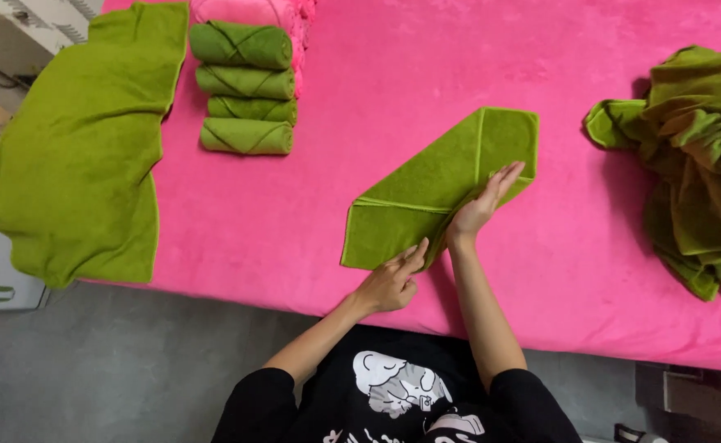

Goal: Folding and rolling a green towel into a decorative shape on a massage table.

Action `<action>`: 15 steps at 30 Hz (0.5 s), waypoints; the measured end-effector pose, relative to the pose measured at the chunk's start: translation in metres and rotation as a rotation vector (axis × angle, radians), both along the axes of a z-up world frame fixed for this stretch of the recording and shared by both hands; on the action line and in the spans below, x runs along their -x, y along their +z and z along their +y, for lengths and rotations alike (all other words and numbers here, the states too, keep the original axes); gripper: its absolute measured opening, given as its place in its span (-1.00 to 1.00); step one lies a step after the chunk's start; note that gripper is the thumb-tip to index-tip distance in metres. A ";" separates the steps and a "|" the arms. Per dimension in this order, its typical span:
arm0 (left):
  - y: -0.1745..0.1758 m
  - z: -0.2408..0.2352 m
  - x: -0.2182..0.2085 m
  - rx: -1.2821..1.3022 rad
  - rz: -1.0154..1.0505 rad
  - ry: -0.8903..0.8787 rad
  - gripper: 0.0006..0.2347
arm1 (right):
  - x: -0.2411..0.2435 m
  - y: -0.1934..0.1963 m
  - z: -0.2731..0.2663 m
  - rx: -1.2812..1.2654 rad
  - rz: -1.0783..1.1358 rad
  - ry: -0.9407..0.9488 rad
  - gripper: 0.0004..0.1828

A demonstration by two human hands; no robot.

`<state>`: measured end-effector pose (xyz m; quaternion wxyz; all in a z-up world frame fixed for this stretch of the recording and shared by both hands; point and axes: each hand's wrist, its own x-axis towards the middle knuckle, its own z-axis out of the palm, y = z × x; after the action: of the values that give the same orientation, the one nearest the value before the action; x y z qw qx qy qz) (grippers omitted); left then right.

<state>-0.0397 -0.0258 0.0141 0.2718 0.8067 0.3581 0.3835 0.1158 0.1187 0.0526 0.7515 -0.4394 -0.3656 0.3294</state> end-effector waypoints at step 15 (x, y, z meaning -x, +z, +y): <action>-0.005 -0.010 -0.001 0.006 -0.182 0.268 -0.43 | 0.025 -0.012 0.029 0.131 -0.139 0.111 -0.29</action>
<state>-0.0390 -0.0359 0.0087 0.2523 0.7127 0.4375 0.4869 0.0912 0.1479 0.0406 0.6746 -0.4884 -0.4184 0.3625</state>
